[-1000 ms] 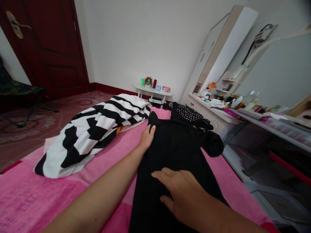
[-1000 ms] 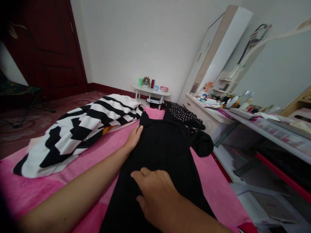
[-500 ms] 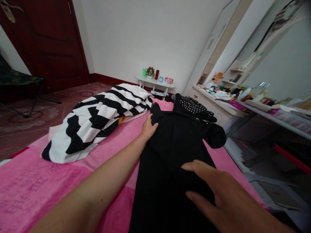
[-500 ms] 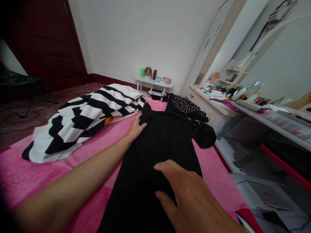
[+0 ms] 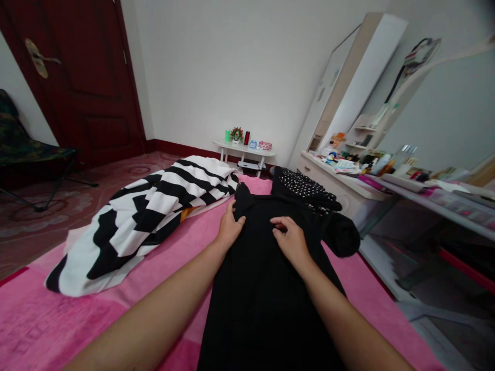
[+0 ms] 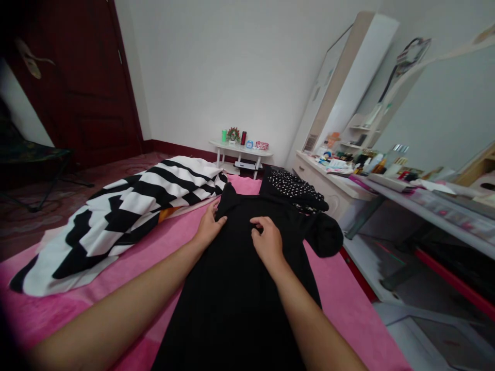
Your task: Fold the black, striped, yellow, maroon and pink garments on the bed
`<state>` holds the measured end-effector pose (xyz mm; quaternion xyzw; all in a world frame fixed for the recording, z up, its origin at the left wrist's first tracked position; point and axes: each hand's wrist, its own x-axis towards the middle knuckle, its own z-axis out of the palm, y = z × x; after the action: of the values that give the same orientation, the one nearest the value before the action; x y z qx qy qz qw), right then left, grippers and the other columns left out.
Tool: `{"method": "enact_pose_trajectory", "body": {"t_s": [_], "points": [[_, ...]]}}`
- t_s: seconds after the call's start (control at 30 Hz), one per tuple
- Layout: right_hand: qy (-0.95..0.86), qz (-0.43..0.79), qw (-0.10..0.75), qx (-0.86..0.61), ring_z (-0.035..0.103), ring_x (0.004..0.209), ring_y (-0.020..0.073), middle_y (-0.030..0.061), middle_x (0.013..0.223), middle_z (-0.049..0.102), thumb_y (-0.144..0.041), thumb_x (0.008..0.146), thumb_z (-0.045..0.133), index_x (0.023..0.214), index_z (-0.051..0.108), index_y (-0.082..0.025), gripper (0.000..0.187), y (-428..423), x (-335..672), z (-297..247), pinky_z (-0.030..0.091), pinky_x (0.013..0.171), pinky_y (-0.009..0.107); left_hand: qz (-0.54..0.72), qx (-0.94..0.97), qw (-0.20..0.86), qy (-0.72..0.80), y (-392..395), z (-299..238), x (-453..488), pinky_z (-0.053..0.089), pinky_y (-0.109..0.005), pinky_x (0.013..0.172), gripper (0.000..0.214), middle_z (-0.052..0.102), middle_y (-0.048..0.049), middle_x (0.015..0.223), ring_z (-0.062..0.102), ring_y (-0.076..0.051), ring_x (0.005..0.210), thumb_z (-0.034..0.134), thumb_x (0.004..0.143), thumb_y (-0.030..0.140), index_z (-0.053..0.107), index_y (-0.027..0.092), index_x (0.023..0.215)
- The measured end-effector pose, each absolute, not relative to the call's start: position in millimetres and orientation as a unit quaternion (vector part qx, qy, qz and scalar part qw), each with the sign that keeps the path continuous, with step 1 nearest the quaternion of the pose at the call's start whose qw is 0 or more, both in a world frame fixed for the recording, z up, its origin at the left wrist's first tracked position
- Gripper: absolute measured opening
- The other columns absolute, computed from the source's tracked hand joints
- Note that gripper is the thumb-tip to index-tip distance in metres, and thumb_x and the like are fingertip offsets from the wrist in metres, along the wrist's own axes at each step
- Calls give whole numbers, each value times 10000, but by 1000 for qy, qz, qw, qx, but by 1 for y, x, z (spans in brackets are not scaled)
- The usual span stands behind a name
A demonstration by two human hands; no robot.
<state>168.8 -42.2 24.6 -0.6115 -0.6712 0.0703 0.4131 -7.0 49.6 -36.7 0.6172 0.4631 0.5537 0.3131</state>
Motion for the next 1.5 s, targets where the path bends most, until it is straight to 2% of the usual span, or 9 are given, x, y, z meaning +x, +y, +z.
{"method": "enact_pose_trajectory", "body": {"t_s": [0.23, 0.43, 0.53, 0.67, 0.83, 0.97, 1.2, 1.4, 1.5], "points": [[-702, 95, 425, -563, 576, 843, 152, 23, 893, 613, 46, 667, 350, 845, 672, -221, 455, -41, 162, -13, 463, 783, 285, 523, 639, 289, 484, 91, -10, -3, 426, -351, 975, 571, 581, -95, 1251, 548, -227, 1128, 627, 773, 222, 462, 189, 1320], [-742, 123, 363, -550, 518, 1052, 162, 24, 1066, 558, 109, 531, 322, 931, 696, -275, 669, -46, 188, -9, 420, 929, 332, 423, 677, 346, 493, 165, 22, 10, 464, -315, 915, 220, 721, -62, 947, 638, -226, 962, 723, 671, 209, 737, 164, 886], [-765, 173, 353, -510, 484, 1123, 169, 23, 1159, 526, 71, 610, 402, 949, 697, -281, 572, -46, 203, -8, 385, 983, 358, 400, 665, 377, 505, 182, 23, 16, 518, -290, 788, 227, 732, -73, 811, 675, -204, 805, 695, 649, 106, 744, 124, 870], [-764, 160, 369, -505, 446, 1156, 192, 14, 1200, 519, 9, 627, 478, 788, 678, -248, 363, -49, 210, 0, 350, 993, 385, 414, 635, 397, 517, 189, 14, 20, 536, -263, 679, 315, 732, -83, 783, 675, -166, 676, 595, 711, 55, 721, 111, 994], [-783, 138, 360, -487, 504, 942, 168, 8, 939, 594, 14, 570, 425, 685, 535, -205, 271, -51, 205, 10, 400, 829, 312, 448, 618, 378, 524, 193, -4, 22, 539, -259, 671, 360, 735, -78, 819, 672, -155, 658, 565, 741, 60, 698, 130, 1068], [-787, 119, 309, -520, 480, 771, 160, -7, 743, 552, -22, 591, 411, 666, 483, -203, 209, -50, 202, 7, 378, 715, 284, 455, 634, 342, 523, 201, -13, 30, 532, -284, 763, 329, 736, -65, 891, 680, -172, 733, 594, 729, 84, 721, 159, 1023], [-763, 125, 301, -558, 519, 752, 148, -12, 728, 557, -67, 623, 421, 668, 533, -202, 181, -50, 197, 4, 364, 702, 257, 399, 722, 257, 504, 198, -13, 40, 417, -258, 987, 377, 679, -43, 1122, 599, -184, 1072, 555, 762, 86, 694, 196, 1095], [-726, 144, 322, -590, 549, 680, 133, -19, 723, 590, -99, 683, 417, 656, 599, -220, 221, -52, 199, 1, 369, 659, 241, 306, 794, 156, 501, 162, 3, 41, 265, -470, 1088, 333, 509, -116, 1327, 399, -345, 1268, 594, 693, 62, 729, 184, 971], [-724, 143, 335, -586, 559, 684, 140, -13, 711, 596, -112, 697, 407, 649, 620, -221, 245, -53, 199, 0, 379, 665, 247, 279, 818, 127, 486, 140, 10, 47, 219, -448, 1110, 332, 460, -137, 1363, 336, -344, 1312, 568, 752, 123, 692, 161, 1057]]}}
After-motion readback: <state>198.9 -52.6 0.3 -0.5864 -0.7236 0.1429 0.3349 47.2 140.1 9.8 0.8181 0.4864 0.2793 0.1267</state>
